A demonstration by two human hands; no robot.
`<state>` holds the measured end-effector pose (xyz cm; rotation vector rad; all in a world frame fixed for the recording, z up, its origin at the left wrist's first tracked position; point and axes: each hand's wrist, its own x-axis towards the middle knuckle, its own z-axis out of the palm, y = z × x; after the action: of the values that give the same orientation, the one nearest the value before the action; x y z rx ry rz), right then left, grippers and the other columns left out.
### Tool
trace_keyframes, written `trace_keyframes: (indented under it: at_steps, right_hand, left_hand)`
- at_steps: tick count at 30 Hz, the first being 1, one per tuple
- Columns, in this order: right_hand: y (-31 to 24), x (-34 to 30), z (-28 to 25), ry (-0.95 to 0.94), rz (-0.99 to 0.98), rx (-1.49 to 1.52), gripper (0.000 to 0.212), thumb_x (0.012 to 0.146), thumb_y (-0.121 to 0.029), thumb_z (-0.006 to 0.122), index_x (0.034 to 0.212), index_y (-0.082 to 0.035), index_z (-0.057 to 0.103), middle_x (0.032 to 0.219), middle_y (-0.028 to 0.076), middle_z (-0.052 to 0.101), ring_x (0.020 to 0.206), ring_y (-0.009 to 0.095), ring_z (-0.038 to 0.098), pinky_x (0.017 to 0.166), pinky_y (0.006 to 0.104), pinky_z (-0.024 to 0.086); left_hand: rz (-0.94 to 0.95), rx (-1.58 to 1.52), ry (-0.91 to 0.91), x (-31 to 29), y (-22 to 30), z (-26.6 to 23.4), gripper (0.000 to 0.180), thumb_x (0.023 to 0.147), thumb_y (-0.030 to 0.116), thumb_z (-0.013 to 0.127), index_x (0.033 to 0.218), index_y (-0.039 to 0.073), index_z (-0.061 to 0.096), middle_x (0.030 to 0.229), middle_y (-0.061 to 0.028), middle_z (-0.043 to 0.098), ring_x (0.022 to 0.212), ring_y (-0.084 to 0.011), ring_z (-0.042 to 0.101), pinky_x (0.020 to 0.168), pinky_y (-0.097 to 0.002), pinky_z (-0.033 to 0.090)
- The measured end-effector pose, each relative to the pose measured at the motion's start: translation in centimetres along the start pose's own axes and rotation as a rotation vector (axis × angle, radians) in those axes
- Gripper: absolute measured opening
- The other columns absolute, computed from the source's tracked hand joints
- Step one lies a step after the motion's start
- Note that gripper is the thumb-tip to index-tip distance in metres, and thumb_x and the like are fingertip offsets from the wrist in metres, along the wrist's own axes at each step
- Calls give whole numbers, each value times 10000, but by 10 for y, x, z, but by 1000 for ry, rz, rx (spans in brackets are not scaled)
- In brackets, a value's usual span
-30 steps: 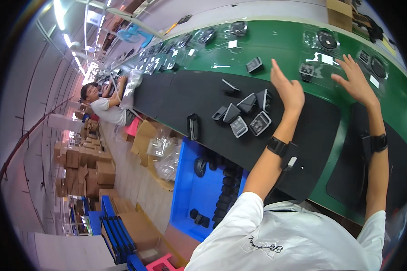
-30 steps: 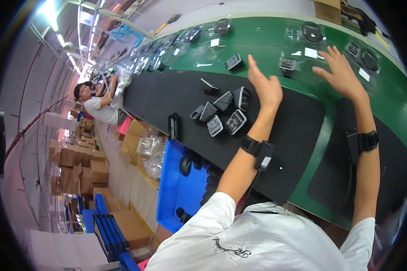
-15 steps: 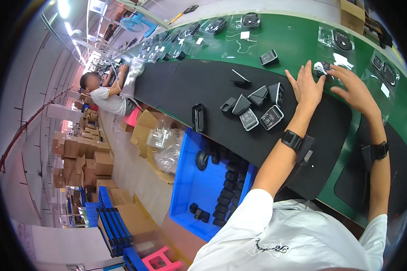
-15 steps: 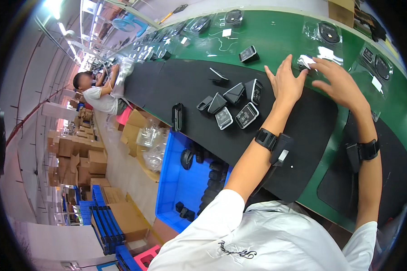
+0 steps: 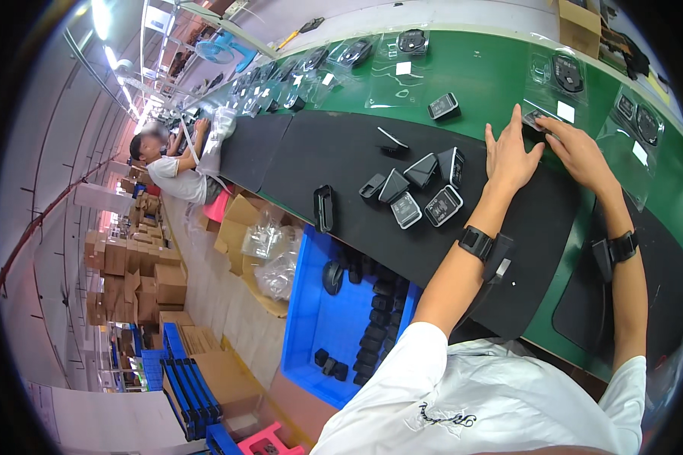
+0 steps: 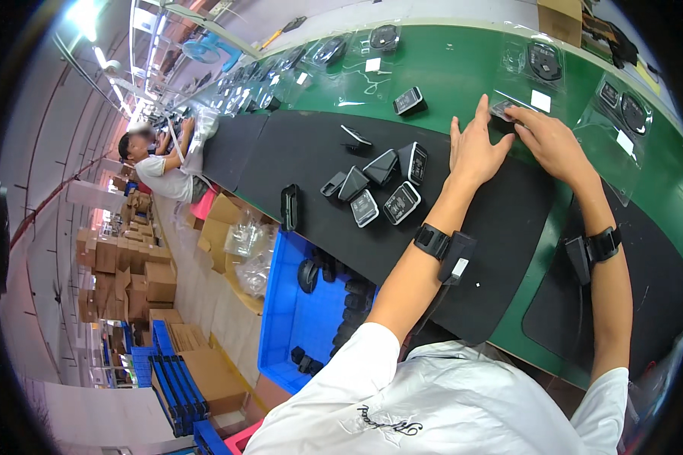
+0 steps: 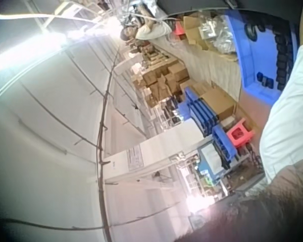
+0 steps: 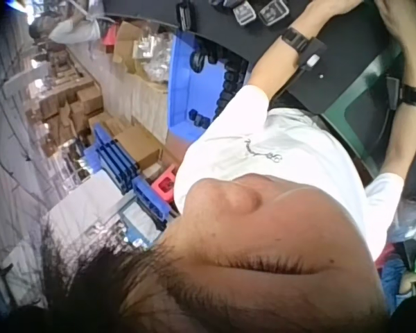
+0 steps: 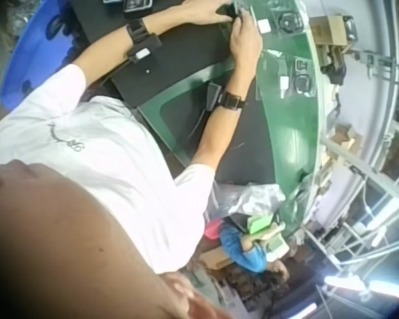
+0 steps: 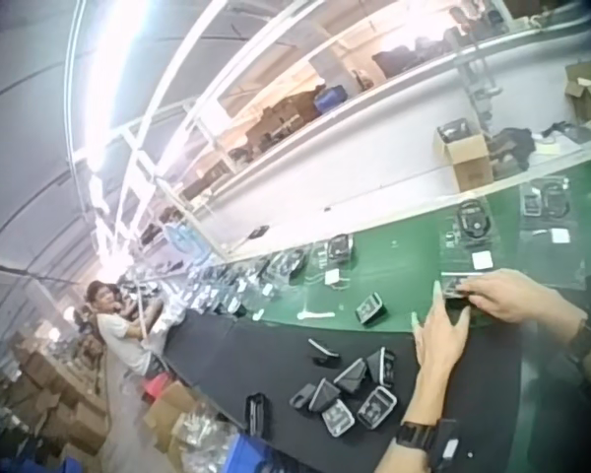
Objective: The recorder is assembling small electronic components, specifically placing items into housings and organizing them on an assembly line.
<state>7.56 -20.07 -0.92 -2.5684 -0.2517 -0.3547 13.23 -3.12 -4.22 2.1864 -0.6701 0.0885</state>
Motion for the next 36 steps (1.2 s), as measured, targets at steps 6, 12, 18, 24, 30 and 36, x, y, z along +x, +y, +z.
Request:
trace_keyframes:
  at_steps: [6, 12, 18, 24, 30, 36]
  right_hand:
    - [-7, 1, -2, -59, 108, 151, 407, 919, -79, 501, 1325, -79, 521, 1261, 158, 607, 1149, 336, 580, 976, 390, 447]
    - [21, 1, -1, -4, 56, 331, 423, 932, -61, 458, 1352, -73, 504, 1286, 172, 600, 1152, 334, 585, 1002, 388, 428]
    - [20, 5, -9, -94, 19, 251, 380, 973, -111, 456, 1344, -72, 529, 1276, 155, 612, 1142, 314, 589, 997, 384, 424]
    - [18, -1, -30, -246, 101, 292, 373, 983, -128, 465, 1346, -70, 529, 1245, 141, 628, 1126, 275, 591, 984, 363, 430]
    - [24, -13, -51, -265, 75, 202, 347, 972, -131, 480, 1297, -57, 577, 1232, 140, 631, 1111, 271, 590, 977, 354, 438]
    - [-17, -8, -72, -682, 58, 168, 460, 945, -357, 593, 1278, -39, 594, 1240, 143, 637, 1128, 277, 598, 964, 364, 464]
  left_hand:
    - [53, -97, -8, 0, -8, 1, 697, 839, 222, 652, 1383, 16, 270, 1265, -221, 595, 1266, -350, 499, 1163, -526, 169]
    - [10, -218, -187, 0, -2, -5, 556, 809, 160, 642, 1291, 31, 397, 1388, -304, 450, 1345, -411, 384, 1168, -521, 176]
    - [286, 99, -175, -5, -7, 3, 479, 865, 323, 630, 1282, 91, 600, 1490, -337, 251, 1422, -386, 253, 1179, -509, 152]
    - [226, 97, -95, -10, -3, 5, 454, 875, 256, 637, 1287, 70, 593, 1415, -342, 340, 1339, -443, 348, 1132, -483, 277]
    - [133, -82, 207, -3, 3, 6, 323, 848, 203, 658, 1126, 41, 632, 1270, -262, 468, 1210, -417, 462, 1038, -453, 388]
    - [188, -58, 496, 10, -8, -4, 201, 818, 156, 685, 925, 20, 583, 959, -133, 565, 974, -292, 520, 891, -398, 404]
